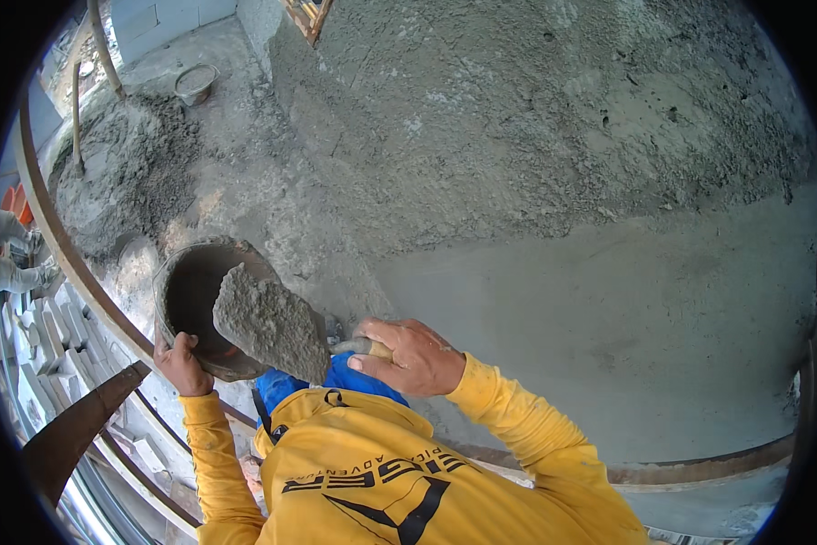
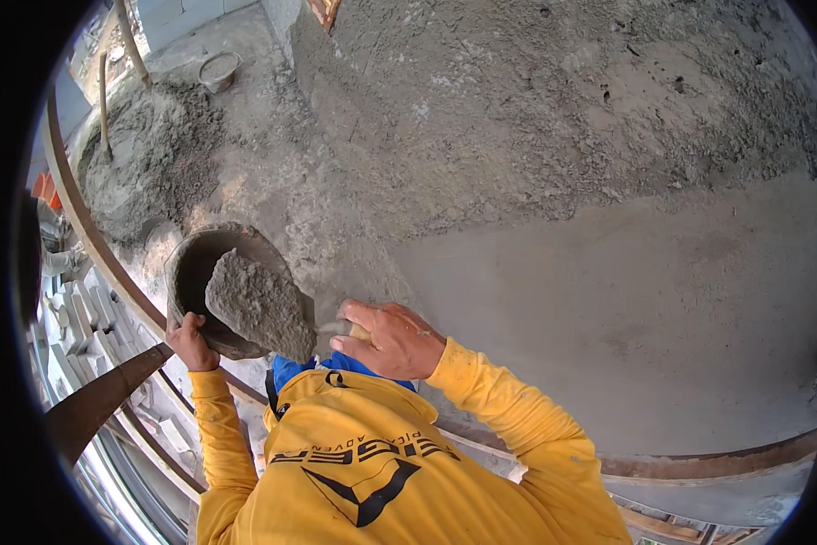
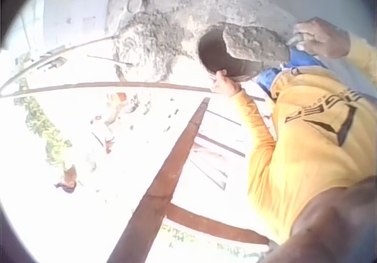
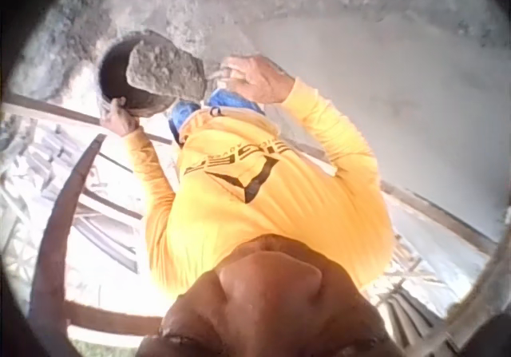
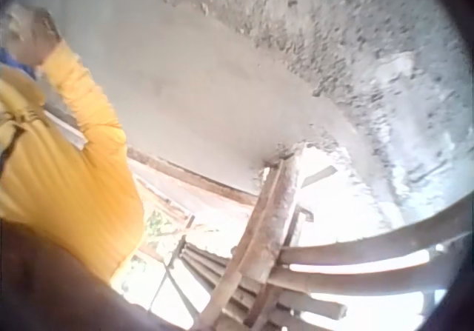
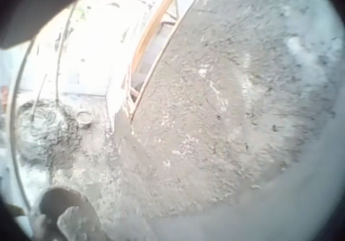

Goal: The person scoops mortar from a bucket using a trowel and applies it onto the wall, smoothing the surface with the trowel.

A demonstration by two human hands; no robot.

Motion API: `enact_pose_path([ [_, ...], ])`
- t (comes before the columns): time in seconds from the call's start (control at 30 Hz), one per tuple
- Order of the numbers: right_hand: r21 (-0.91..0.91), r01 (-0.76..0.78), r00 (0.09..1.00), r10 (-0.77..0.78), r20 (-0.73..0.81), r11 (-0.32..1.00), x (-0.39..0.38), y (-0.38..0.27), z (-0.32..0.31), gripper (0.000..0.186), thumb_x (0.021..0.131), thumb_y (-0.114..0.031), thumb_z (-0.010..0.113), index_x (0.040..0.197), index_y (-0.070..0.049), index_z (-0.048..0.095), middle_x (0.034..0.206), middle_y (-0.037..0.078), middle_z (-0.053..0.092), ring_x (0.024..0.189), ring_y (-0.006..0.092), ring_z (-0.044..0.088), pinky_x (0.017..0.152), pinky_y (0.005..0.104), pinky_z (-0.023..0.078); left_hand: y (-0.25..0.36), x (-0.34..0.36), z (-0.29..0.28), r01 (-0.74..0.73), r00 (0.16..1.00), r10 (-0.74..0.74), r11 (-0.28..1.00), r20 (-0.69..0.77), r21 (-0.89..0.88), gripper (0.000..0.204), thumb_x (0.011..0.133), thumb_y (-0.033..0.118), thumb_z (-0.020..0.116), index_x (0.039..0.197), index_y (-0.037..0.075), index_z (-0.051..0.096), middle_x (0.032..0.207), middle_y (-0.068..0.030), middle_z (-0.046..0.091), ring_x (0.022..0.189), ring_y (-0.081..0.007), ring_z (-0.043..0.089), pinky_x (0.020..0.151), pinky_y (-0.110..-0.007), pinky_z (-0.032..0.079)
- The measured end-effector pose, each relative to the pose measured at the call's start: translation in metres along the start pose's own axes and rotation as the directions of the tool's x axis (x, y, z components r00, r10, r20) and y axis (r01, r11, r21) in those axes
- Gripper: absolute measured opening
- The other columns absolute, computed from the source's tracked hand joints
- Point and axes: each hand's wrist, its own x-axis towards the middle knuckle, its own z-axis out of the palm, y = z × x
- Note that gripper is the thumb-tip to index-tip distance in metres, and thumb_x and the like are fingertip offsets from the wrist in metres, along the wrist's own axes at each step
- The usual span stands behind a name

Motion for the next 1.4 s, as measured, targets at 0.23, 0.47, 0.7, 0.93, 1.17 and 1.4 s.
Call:
enact_pose_path([
  [0.23, 0.366, -0.362, 0.870, 0.452, -0.197, 0.857, -0.063, 0.096, -0.154, 0.022, 0.098, -0.025, 0.055, 0.088, -0.005, 0.058, 0.066, 0.001, 0.054, 0.051, 0.0091, 0.051, 0.048, 0.0248, 0.043, -0.005, 0.004, 0.000, -0.023, 0.994, 0.034, 0.994, -0.101, 0.108, 0.044, 0.076, -0.002, 0.053, 0.119, -0.007, 0.060, 0.079, 0.0011, 0.056, 0.066, -0.0066, 0.046, 0.064, -0.020, 0.041],
  [0.47, 0.180, 0.112, 0.410, 0.120, -0.904, 0.977, -0.228, -0.019, -0.241, 0.030, 0.100, -0.029, 0.049, 0.098, 0.001, 0.054, 0.068, 0.003, 0.049, 0.049, 0.0090, 0.045, 0.044, 0.0213, 0.041, 0.005, -0.003, 0.047, 0.003, 0.994, -0.012, 0.997, 0.107, 0.080, 0.064, 0.073, -0.007, 0.049, 0.137, -0.007, 0.050, 0.079, 0.0019, 0.053, 0.060, -0.0053, 0.041, 0.057, -0.019, 0.036],
  [0.7, 0.450, -0.297, 0.693, 0.515, -0.505, 0.842, -0.145, 0.023, -0.108, 0.027, 0.093, -0.022, 0.056, 0.111, -0.002, 0.056, 0.085, 0.009, 0.062, 0.070, 0.0184, 0.060, 0.065, 0.0292, 0.048, 0.018, -0.010, 0.118, 0.043, 0.939, -0.034, 0.999, 0.343, -0.018, 0.061, 0.072, -0.006, 0.049, 0.133, -0.005, 0.054, 0.094, -0.0027, 0.063, 0.066, -0.0073, 0.052, 0.060, -0.020, 0.044],
  [0.93, -0.501, -0.263, 0.891, 0.009, -0.453, 0.825, -0.018, 0.040, 0.021, 0.040, 0.081, -0.016, 0.062, 0.119, -0.001, 0.058, 0.097, 0.013, 0.060, 0.085, 0.0314, 0.064, 0.073, 0.0404, 0.053, 0.051, -0.031, 0.139, -0.155, 0.804, 0.093, 0.986, 0.587, 0.057, 0.063, 0.067, -0.008, 0.049, 0.130, -0.006, 0.056, 0.120, -0.0066, 0.061, 0.094, -0.0116, 0.057, 0.069, -0.020, 0.047],
  [1.17, -0.526, -0.300, 0.919, 0.093, -0.383, 0.795, 0.025, 0.033, 0.072, 0.030, 0.077, -0.012, 0.062, 0.104, 0.000, 0.064, 0.094, 0.014, 0.058, 0.082, 0.0294, 0.064, 0.066, 0.0398, 0.054, 0.086, -0.047, 0.151, -0.387, 0.686, 0.328, 0.921, 0.650, -0.057, 0.057, 0.064, -0.002, 0.052, 0.120, -0.010, 0.060, 0.129, -0.0175, 0.061, 0.128, -0.0234, 0.049, 0.113, -0.036, 0.028],
  [1.4, -0.565, -0.240, 0.789, -0.179, -0.587, 0.790, 0.027, 0.002, 0.045, 0.035, 0.080, -0.014, 0.060, 0.113, -0.001, 0.064, 0.095, 0.010, 0.058, 0.086, 0.0259, 0.061, 0.064, 0.0381, 0.050, 0.102, -0.033, 0.133, -0.185, 0.728, 0.197, 0.979, 0.656, -0.088, 0.063, 0.068, -0.006, 0.046, 0.131, -0.009, 0.053, 0.108, -0.0093, 0.066, 0.089, -0.0150, 0.063, 0.081, -0.025, 0.051],
])
